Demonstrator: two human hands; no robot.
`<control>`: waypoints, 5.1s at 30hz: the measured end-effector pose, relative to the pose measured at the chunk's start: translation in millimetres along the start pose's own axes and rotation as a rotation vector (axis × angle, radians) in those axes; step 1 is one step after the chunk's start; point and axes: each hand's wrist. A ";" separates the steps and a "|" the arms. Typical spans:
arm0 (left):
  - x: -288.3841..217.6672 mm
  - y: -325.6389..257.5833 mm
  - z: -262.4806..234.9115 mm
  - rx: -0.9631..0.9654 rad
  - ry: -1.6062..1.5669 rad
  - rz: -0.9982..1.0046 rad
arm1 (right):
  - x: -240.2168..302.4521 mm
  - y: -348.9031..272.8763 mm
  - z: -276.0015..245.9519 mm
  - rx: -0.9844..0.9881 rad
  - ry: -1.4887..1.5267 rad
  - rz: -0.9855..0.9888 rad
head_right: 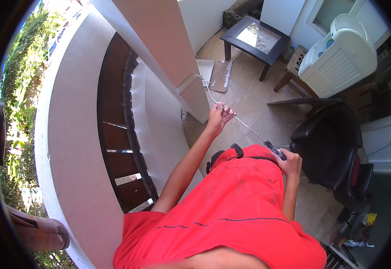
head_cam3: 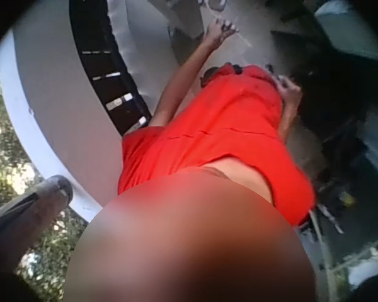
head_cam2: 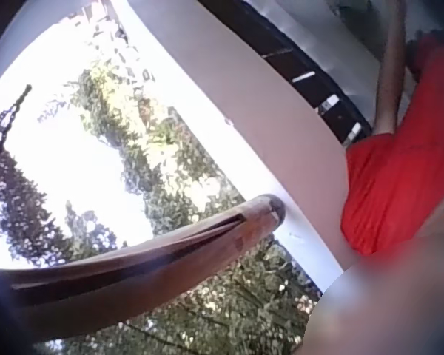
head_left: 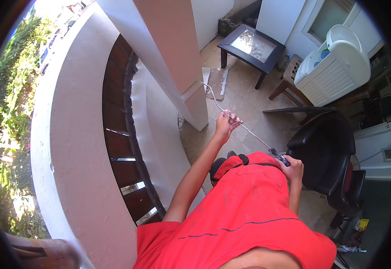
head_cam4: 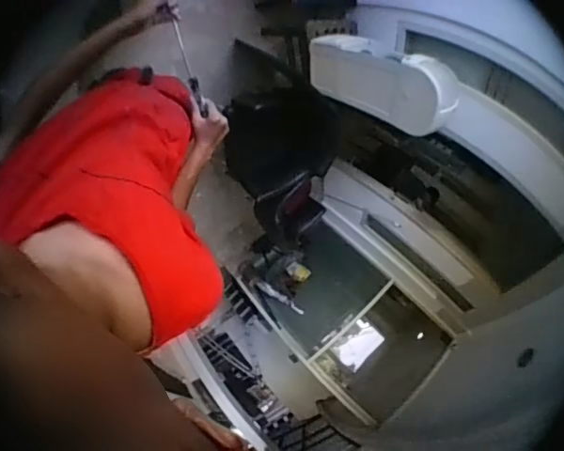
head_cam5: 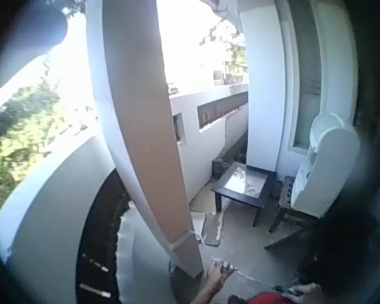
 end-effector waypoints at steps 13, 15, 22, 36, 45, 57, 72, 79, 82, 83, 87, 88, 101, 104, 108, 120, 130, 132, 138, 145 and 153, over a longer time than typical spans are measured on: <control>-100.2 -15.6 73.0 0.205 0.151 0.277 | 4.4 20.9 -2.0 -0.100 0.211 -0.055; -120.8 -17.5 84.1 0.210 0.172 0.325 | 9.3 26.9 2.4 -0.121 0.237 -0.074; -182.9 -14.2 105.3 0.407 0.254 0.435 | 33.7 53.8 1.9 -0.161 0.318 -0.130; -106.8 -8.1 67.7 0.369 0.068 0.283 | 11.3 25.1 3.6 -0.137 0.248 -0.052; -17.4 -3.1 10.0 0.105 -0.050 -0.050 | -4.3 -2.5 5.4 -0.074 0.037 0.096; -64.0 -10.0 54.3 0.076 0.080 0.114 | -5.1 12.1 5.8 -0.075 0.154 0.071; -165.6 -13.2 110.0 0.249 0.226 0.355 | 21.5 62.2 16.5 -0.051 0.324 -0.124; -94.0 -6.8 73.9 0.145 0.132 0.189 | -6.2 28.4 13.7 -0.003 0.211 -0.048; -49.6 -2.3 49.5 0.056 0.115 0.075 | -15.1 14.4 8.8 0.011 0.143 0.009; -34.5 0.9 38.2 0.053 0.116 0.071 | -18.6 10.9 8.0 0.003 0.109 -0.012; 24.7 17.3 -25.1 -0.092 -0.033 -0.185 | -10.3 10.9 13.2 0.082 -0.020 -0.037; 27.5 18.7 -29.4 -0.125 -0.041 -0.238 | -12.1 12.0 14.0 0.077 -0.023 -0.031; -2.4 11.7 5.9 -0.059 0.119 -0.186 | -23.5 16.8 6.5 0.098 0.063 0.076; -30.6 9.7 35.8 -0.010 0.188 -0.101 | -25.9 15.3 8.2 0.031 0.153 0.029; -83.9 3.7 78.2 0.116 0.245 0.115 | -15.6 23.7 10.1 -0.038 0.245 -0.032; -103.1 0.2 77.3 0.253 0.158 0.249 | -12.5 25.2 29.7 -0.051 0.402 0.000; -17.5 6.6 4.0 0.184 0.179 -0.011 | -16.1 14.5 8.7 -0.011 0.100 0.162; -7.7 7.7 -3.1 0.072 0.283 -0.143 | -17.9 16.1 8.2 -0.005 0.062 0.167; -0.4 10.6 -15.2 0.015 0.446 -0.243 | -17.7 13.4 13.4 0.015 0.021 0.174; -26.9 6.8 10.9 0.082 0.563 -0.086 | -21.3 16.6 8.8 -0.022 0.097 0.142; -122.4 -5.1 87.0 0.322 0.250 0.462 | 1.0 49.5 14.2 -0.115 0.289 -0.060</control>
Point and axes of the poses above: each hand's wrist, its own y-axis towards the middle knuckle, its own z-axis out of the palm, x = y × z, and after that the axes turned 15 degrees about y, right-handed
